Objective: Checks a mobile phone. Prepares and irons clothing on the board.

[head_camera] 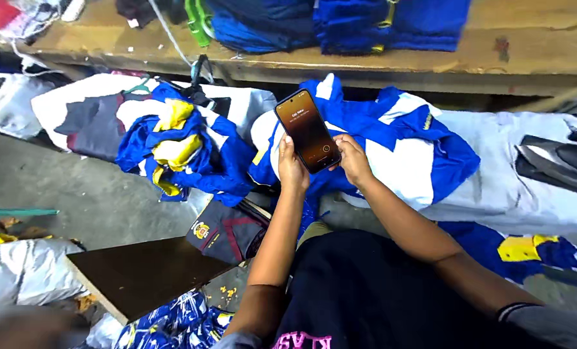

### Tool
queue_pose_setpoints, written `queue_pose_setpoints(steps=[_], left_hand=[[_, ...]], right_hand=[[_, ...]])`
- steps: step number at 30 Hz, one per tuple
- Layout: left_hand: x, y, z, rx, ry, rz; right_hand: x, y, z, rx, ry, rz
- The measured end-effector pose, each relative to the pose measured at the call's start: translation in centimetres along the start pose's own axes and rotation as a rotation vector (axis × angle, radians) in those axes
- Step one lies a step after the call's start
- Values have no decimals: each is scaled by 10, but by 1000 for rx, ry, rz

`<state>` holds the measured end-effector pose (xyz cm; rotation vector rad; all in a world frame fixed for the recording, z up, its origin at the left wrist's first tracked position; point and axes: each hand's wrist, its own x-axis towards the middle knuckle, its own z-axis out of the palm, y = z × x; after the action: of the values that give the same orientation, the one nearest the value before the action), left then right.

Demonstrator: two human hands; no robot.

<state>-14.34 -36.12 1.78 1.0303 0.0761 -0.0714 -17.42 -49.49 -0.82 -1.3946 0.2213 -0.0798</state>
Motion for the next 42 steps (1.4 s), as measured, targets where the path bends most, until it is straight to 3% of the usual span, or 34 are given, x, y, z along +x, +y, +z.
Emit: queue_pose_setpoints(steps=[8, 16, 21, 28, 34, 42], left_hand=[[-58, -74, 78, 20, -200, -159], [-62, -153, 148, 124, -414, -336], [-40, -185, 185, 151, -463, -438], [-2, -234, 255, 149, -487, -492], [42, -250, 288, 170, -499, -553], [63, -255, 359, 190, -651, -568]], right_hand=[[-74, 7, -115, 134, 174, 21], [-99, 13, -211, 151, 350, 135], [-83, 15, -241, 140, 415, 140], [-26, 13, -294, -290, 617, 149], [7, -9, -335, -31, 539, 185], [61, -43, -386, -381, 639, 147]])
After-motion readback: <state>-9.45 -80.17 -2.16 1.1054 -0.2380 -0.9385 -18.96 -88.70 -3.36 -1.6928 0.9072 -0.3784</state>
